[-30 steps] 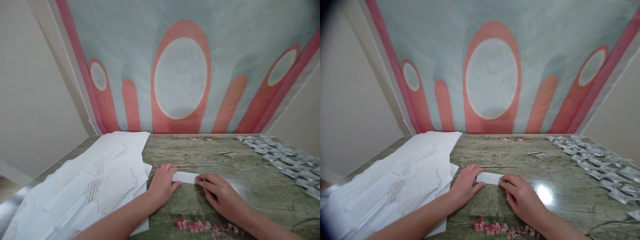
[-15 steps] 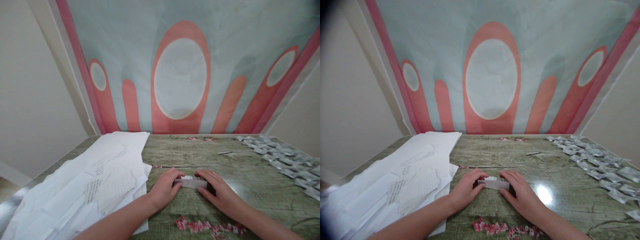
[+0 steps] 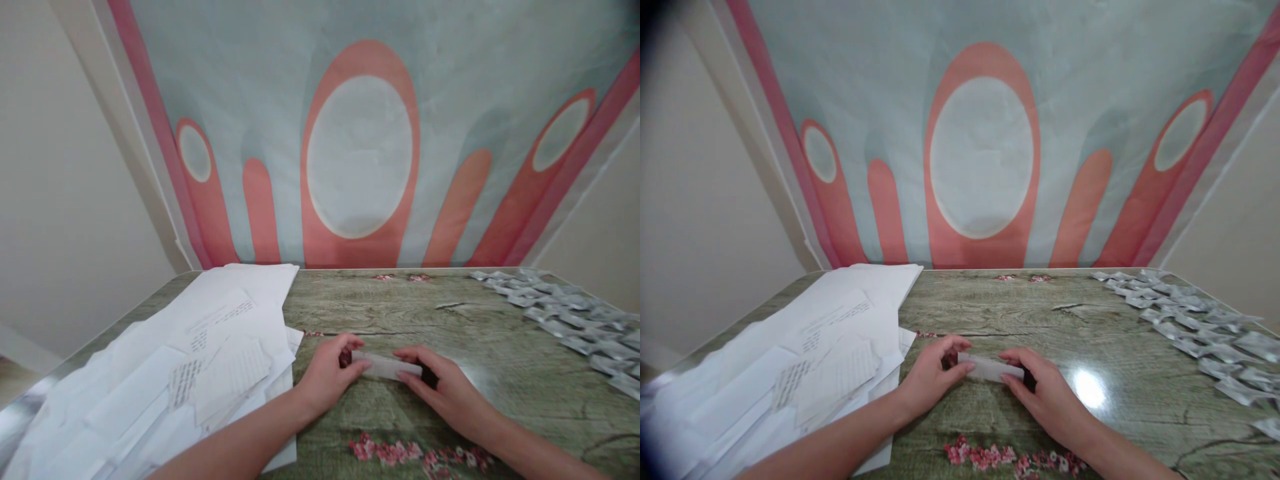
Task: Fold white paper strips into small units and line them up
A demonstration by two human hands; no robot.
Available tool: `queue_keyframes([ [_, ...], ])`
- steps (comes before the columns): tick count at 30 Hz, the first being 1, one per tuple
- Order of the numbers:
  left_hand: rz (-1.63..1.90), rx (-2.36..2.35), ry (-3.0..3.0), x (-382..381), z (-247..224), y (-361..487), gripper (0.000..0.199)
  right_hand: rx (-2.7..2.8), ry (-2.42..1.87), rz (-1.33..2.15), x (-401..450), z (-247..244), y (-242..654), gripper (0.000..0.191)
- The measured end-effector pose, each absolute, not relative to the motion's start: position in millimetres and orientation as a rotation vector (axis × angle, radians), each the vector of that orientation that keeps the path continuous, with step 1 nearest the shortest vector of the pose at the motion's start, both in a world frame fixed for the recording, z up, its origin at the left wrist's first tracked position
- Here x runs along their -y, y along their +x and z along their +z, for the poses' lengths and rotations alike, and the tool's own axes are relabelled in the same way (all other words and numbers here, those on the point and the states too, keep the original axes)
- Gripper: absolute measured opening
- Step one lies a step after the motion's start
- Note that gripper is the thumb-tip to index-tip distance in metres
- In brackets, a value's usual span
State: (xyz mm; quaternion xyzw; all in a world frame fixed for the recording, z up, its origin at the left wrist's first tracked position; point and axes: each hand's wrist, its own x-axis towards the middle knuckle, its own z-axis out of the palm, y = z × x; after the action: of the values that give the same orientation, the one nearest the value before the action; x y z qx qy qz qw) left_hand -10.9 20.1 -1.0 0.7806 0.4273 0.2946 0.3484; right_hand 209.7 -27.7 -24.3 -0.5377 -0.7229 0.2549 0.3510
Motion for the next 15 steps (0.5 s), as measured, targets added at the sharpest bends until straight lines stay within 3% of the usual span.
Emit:
queue_keyframes([
  [3,0.743,-1.080,2.006,-21.6,-3.2,-10.4,0.013,1.863,-1.393,0.679,28.6,-20.8,208.0,0.024],
  [15,0.823,-1.036,1.734,-25.0,-11.1,-9.3,0.019,1.837,-1.396,0.700,30.3,-17.1,211.2,0.034],
])
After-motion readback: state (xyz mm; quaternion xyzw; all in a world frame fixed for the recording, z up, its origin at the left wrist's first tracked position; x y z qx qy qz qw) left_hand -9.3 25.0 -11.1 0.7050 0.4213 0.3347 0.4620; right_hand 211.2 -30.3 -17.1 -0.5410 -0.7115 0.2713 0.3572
